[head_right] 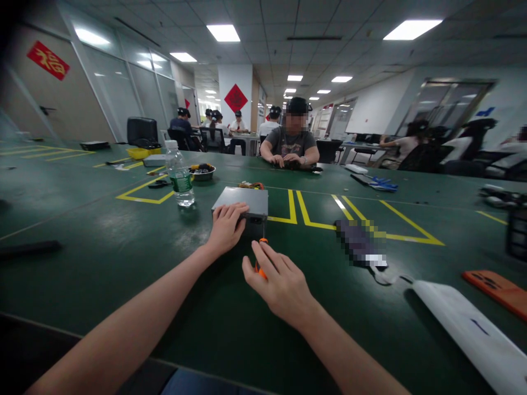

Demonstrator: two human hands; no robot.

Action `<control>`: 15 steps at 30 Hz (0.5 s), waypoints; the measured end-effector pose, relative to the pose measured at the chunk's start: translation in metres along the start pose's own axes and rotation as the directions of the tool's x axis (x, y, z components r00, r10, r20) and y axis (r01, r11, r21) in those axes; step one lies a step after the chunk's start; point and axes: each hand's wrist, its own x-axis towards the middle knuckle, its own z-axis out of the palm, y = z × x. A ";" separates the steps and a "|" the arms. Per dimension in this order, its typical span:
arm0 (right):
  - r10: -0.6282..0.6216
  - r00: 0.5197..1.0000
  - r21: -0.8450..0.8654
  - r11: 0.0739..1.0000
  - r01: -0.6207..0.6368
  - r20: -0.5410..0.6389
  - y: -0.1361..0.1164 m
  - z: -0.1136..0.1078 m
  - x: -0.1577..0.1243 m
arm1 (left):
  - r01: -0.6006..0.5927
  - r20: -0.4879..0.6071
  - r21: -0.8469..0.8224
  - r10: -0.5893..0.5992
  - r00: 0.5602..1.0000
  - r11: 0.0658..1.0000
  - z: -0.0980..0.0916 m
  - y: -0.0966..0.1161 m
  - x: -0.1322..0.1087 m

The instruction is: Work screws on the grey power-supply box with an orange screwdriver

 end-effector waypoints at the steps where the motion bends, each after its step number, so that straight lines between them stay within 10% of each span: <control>1: 0.004 1.000 -0.020 1.000 -0.004 -0.009 0.001 0.000 -0.001 | 0.000 -0.003 -0.002 0.000 1.000 1.000 0.000 0.000 0.000; 15: -0.008 1.000 0.009 1.000 0.008 -0.028 0.003 0.004 -0.001 | 0.001 -0.003 -0.031 -0.001 1.000 1.000 0.001 -0.001 0.000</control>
